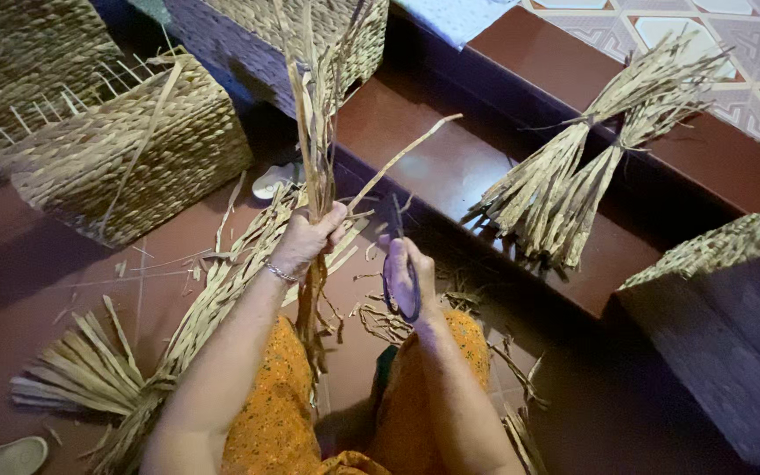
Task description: The person sits on the floor and repeatedly gathers bundles of dried palm leaves, aligns them, and trims the ends with scissors. Trimmed pieces are placed on the floor, and finished bundles are set aside on a nearby bench.
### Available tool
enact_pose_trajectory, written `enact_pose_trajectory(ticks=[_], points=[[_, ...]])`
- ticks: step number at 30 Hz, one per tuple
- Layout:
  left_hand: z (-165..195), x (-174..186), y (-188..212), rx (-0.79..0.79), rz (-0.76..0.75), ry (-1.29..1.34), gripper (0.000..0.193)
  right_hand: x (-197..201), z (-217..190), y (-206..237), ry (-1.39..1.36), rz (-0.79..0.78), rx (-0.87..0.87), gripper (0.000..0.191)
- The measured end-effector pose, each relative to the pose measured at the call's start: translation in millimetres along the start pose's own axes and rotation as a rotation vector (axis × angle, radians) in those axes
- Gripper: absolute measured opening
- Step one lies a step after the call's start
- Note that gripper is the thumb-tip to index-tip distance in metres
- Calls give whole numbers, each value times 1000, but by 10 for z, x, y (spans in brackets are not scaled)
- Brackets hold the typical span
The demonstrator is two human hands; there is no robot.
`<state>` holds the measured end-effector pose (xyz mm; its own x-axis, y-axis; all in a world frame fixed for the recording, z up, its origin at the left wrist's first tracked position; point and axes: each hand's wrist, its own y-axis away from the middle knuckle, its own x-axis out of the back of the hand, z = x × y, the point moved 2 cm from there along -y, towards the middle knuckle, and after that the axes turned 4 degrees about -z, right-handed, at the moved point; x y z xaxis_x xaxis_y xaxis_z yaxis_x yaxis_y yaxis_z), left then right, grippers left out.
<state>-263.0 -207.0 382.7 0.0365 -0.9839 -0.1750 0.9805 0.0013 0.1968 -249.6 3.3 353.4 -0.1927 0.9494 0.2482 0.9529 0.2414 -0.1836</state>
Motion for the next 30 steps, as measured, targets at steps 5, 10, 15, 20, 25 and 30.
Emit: enact_pose_trajectory(ticks=[5, 10, 15, 20, 25, 30], points=[[107, 19, 136, 28, -75, -27, 20, 262, 141, -104, -208, 32, 21, 57], [182, 51, 242, 11, -208, -110, 29, 466, 238, -162, -366, 34, -75, 68], [196, 87, 275, 31, -247, -186, 23, 494, 187, -137, -309, 8, -12, 70], [102, 129, 221, 67, -239, -179, 24, 482, 140, -94, -248, 46, -14, 67], [-15, 153, 90, 167, -188, -224, 41, 495, 68, -110, -333, 130, -64, 66], [-44, 166, 15, 150, -192, -173, 46, 492, -12, -99, -173, 282, 33, 64]])
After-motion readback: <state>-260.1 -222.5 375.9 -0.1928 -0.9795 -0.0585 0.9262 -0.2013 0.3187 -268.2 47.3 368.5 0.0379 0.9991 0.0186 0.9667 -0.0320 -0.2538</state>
